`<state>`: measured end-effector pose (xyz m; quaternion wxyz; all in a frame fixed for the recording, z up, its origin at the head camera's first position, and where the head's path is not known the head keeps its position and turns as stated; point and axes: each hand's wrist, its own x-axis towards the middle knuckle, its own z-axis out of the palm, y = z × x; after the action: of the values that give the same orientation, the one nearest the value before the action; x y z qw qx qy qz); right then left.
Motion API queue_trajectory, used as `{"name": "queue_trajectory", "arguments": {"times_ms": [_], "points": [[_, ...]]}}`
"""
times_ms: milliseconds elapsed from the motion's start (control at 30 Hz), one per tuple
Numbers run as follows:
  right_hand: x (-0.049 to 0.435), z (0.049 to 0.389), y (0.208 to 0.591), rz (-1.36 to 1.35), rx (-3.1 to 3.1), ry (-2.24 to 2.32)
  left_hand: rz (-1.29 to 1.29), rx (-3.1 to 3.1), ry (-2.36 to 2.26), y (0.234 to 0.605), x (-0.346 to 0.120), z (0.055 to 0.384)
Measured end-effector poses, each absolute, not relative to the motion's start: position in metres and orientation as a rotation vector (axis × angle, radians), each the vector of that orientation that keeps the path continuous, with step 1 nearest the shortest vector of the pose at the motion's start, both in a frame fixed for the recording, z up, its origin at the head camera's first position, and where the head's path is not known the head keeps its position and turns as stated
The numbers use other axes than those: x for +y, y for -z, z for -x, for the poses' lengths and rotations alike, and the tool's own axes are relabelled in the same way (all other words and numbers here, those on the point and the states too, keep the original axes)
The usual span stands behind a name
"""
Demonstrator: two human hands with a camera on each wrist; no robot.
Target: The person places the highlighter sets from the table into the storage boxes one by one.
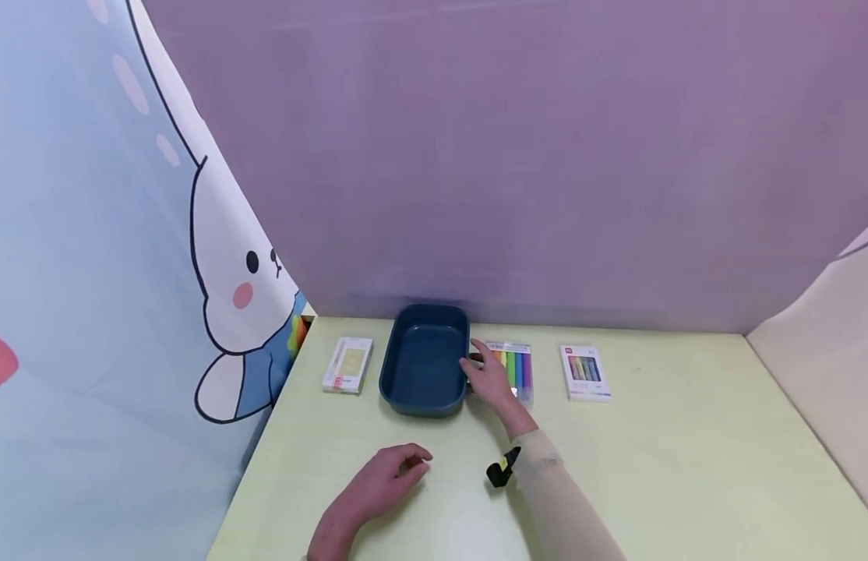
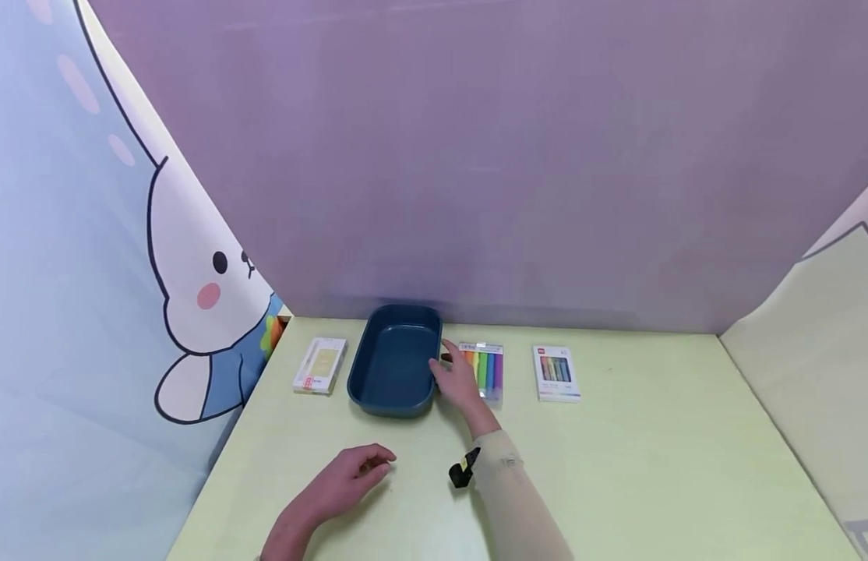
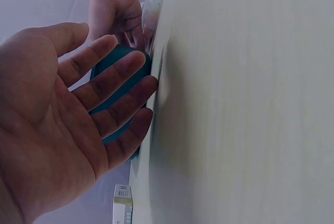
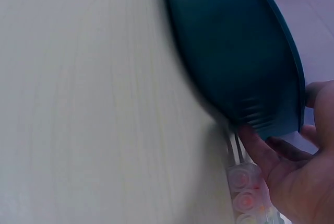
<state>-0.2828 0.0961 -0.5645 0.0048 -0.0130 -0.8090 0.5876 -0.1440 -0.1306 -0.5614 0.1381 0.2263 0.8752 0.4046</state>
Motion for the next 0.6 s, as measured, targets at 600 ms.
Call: {"name": "queue_trajectory", "arguments": {"times_ms": [600], "points": [[0.0925,0.282,0.5645,0.075,-2.486,-1.954,-0.626,2.544,-1.185,0.5607,-0.1361,0.1409]]}}
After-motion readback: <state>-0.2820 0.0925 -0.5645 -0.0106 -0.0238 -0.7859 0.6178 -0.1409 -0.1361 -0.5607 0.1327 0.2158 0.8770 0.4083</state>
